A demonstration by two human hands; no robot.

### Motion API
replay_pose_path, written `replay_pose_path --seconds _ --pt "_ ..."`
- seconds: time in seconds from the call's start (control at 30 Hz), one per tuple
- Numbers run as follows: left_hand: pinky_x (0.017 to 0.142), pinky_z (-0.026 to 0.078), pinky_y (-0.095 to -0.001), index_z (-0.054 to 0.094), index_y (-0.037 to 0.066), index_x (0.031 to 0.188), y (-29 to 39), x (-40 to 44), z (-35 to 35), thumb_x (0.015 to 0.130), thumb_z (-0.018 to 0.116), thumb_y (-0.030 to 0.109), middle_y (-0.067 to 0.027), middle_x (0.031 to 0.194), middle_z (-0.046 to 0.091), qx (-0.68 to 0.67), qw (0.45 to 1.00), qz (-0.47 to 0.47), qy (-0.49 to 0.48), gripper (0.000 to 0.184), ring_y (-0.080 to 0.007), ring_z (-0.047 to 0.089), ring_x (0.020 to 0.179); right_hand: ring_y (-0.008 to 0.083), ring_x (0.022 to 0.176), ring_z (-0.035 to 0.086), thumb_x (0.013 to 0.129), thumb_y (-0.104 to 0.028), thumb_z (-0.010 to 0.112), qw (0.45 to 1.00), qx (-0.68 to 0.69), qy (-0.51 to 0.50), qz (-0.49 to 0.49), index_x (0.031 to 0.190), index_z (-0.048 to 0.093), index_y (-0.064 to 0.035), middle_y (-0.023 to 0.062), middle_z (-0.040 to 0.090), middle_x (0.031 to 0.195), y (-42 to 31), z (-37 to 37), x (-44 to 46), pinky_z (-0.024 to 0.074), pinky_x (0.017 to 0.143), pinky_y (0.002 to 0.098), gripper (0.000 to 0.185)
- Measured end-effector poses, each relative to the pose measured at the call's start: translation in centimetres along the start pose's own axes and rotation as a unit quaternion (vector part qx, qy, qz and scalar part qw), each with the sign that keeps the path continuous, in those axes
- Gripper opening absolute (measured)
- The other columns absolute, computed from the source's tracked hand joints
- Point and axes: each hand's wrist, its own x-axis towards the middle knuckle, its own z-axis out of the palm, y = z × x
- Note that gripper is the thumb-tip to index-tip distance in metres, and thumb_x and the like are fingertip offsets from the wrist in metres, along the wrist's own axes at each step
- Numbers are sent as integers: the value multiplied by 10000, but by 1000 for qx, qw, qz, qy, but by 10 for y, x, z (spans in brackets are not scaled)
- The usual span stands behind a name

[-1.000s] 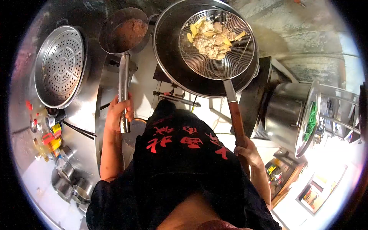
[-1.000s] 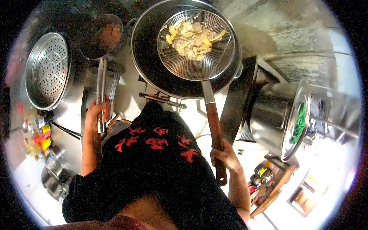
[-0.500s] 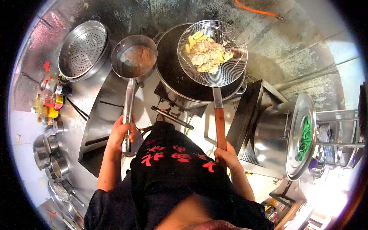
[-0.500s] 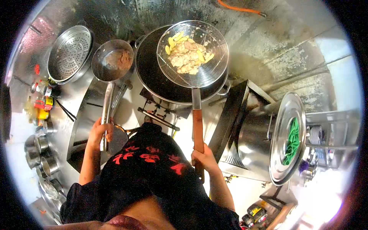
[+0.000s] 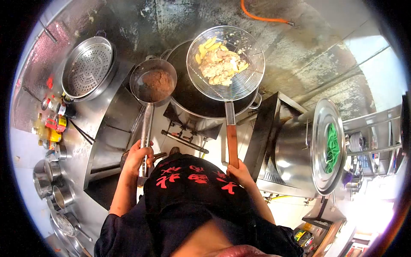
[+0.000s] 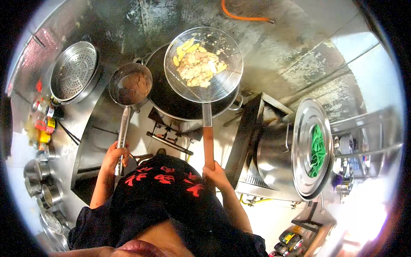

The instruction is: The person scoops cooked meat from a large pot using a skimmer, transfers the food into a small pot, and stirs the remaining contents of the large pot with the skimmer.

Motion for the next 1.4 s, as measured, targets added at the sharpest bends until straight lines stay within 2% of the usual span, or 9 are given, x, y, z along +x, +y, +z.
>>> replay_pose_path --seconds 0.23,0.33,0.43,0.7,0.9,1.2,1.4 --pt "357 397 -259 430 -1 1003 6 14 -6 712 512 22 -56 574 467 44 999 -9 -19 302 -133 460 395 116 612 511 831 -212 612 999 28 11 13 1063 437 -23 35 537 745 17 -4 6 441 532 270 347" --pt "359 399 -260 430 -13 1018 9 18 -13 716 515 30 -56 574 469 54 998 -16 -23 317 -134 463 395 115 570 497 835 -194 605 996 12 26 79 1059 435 -25 31 527 721 0 -1 0 428 492 265 328" --pt "362 400 -259 430 -22 1031 9 21 -19 718 522 38 -58 580 474 40 998 -25 -28 332 -135 466 396 112 531 480 835 -181 604 995 24 31 93 1047 435 -30 27 513 684 -13 2 -6 414 463 259 311" --pt "348 383 -248 429 -13 1001 14 25 -29 725 504 20 -53 558 454 38 998 -35 -38 288 -131 431 371 124 494 462 814 -191 646 989 107 25 103 938 466 -53 29 494 644 -23 5 -12 389 435 266 258" --pt "345 385 -249 429 -13 1000 18 28 -35 734 501 28 -60 584 465 48 997 -44 -47 279 -130 431 374 135 498 469 797 -222 676 992 71 40 97 923 471 -53 37 492 638 -19 17 -9 407 442 278 293" --pt "368 393 -256 423 -33 1024 28 26 -33 724 517 40 -53 576 470 55 996 -48 -51 323 -131 454 390 129 456 468 806 -187 639 992 92 49 69 883 487 -55 23 486 591 -11 26 -7 408 414 273 215" --pt "369 397 -254 440 -19 1018 27 25 -32 729 521 45 -51 583 471 50 997 -50 -39 306 -125 452 391 123 473 478 808 -211 648 992 85 49 76 875 498 -59 19 495 612 -12 27 -8 417 427 272 224"
